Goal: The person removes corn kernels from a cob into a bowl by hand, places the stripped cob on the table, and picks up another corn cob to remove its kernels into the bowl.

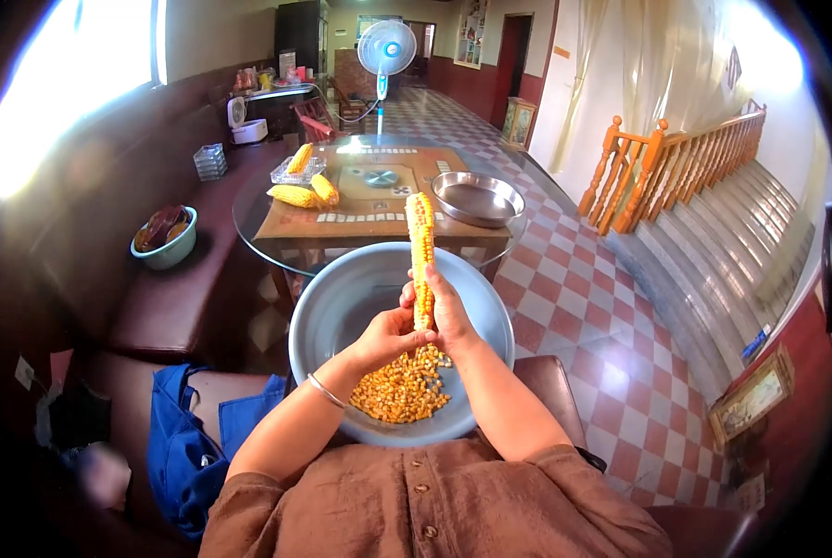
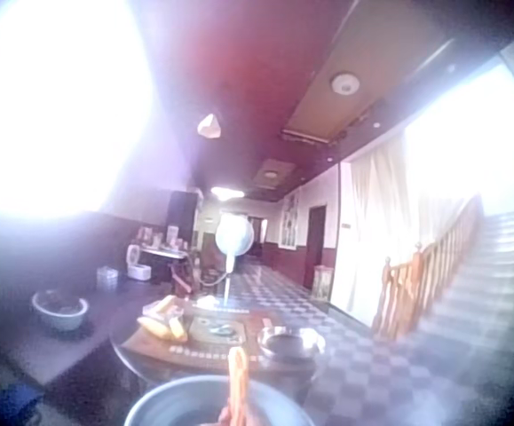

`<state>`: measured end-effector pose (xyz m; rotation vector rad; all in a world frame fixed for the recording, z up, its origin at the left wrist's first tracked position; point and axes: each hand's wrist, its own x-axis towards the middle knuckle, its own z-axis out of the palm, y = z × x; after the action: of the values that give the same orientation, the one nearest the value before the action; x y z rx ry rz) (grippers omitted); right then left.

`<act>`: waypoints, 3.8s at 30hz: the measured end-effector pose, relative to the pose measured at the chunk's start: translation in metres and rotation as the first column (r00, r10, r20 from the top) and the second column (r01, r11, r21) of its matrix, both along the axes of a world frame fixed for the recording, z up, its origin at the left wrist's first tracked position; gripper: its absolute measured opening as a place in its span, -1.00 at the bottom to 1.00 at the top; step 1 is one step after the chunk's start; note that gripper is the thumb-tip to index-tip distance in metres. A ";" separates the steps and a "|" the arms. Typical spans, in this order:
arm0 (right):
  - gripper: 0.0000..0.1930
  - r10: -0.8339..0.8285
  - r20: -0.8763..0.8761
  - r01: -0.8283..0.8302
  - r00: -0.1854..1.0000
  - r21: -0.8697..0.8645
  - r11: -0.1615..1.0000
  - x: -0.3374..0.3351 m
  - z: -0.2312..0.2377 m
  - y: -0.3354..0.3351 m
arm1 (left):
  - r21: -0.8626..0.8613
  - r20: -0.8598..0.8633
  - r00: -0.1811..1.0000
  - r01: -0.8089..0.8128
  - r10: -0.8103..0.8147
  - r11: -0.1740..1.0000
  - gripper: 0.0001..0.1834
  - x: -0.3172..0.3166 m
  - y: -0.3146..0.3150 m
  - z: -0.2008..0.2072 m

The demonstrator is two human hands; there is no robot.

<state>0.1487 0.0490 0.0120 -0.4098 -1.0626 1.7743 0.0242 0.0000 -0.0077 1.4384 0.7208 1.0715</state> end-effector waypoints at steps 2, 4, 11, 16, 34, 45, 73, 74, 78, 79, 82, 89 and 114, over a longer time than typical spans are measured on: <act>-0.58 -0.006 -0.005 0.006 1.000 -0.008 1.000 0.000 -0.001 -0.001 | -0.027 -0.007 1.000 -0.028 0.027 0.999 -0.67 -0.001 0.001 -0.001; -0.58 -0.010 -0.010 0.010 1.000 -0.015 1.000 -0.001 0.000 -0.002 | -0.052 -0.015 0.998 -0.058 0.057 0.997 -0.65 -0.002 0.002 -0.002; -0.60 -0.063 0.043 0.056 0.997 0.163 0.985 -0.004 -0.004 -0.003 | 0.118 -0.310 0.925 -0.191 0.219 0.974 -0.59 0.001 -0.002 -0.001; -0.58 -0.030 0.056 0.022 0.998 0.138 0.990 -0.001 -0.004 0.000 | 0.042 -0.209 0.976 -0.054 0.061 0.998 -0.64 -0.002 0.001 -0.005; -0.52 0.006 -0.035 -0.003 0.999 0.071 0.997 -0.003 -0.009 0.001 | 0.419 -0.422 0.814 -0.215 0.399 0.882 -0.64 -0.003 0.000 -0.004; -0.52 0.084 -0.141 -0.093 0.986 -0.058 0.994 -0.002 -0.005 0.000 | 0.042 -0.069 0.961 -0.265 0.267 0.963 -0.55 -0.003 0.000 -0.006; -0.49 -0.043 0.084 0.031 0.996 0.140 0.990 -0.007 -0.010 -0.008 | 0.043 -0.135 0.947 -0.289 0.292 0.956 -0.57 -0.002 0.003 -0.009; -0.48 -0.028 0.115 0.012 0.993 0.138 0.990 -0.010 -0.014 -0.009 | 0.099 -0.113 0.954 -0.267 0.277 0.959 -0.59 -0.002 0.004 -0.013; -0.45 0.026 0.116 -0.042 0.993 0.141 0.989 -0.012 -0.011 -0.012 | 0.162 -0.078 0.967 -0.230 0.244 0.960 -0.63 -0.004 0.006 -0.020; -0.45 0.049 0.096 -0.062 0.994 0.139 0.988 -0.011 -0.010 -0.012 | 0.166 -0.099 0.966 -0.222 0.241 0.961 -0.63 -0.004 0.004 -0.016; -0.46 0.047 0.083 -0.057 0.995 0.118 0.991 -0.011 -0.009 -0.014 | 0.332 -0.248 0.897 -0.276 0.366 0.902 -0.63 -0.007 0.004 -0.019; -0.47 0.116 -0.057 -0.113 0.992 0.051 0.992 -0.010 -0.005 -0.011 | 0.291 -0.088 0.912 -0.361 0.401 0.886 -0.58 -0.001 0.006 -0.024; -0.49 -0.026 0.237 -0.030 0.971 0.229 0.973 -0.008 -0.010 -0.015 | 0.093 -0.087 0.953 -0.282 0.290 0.955 -0.57 -0.001 -0.002 -0.006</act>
<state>0.1406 0.0336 0.0018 -0.4851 -1.4240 1.6062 0.0236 -0.0020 -0.0133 1.4935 0.9910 1.2684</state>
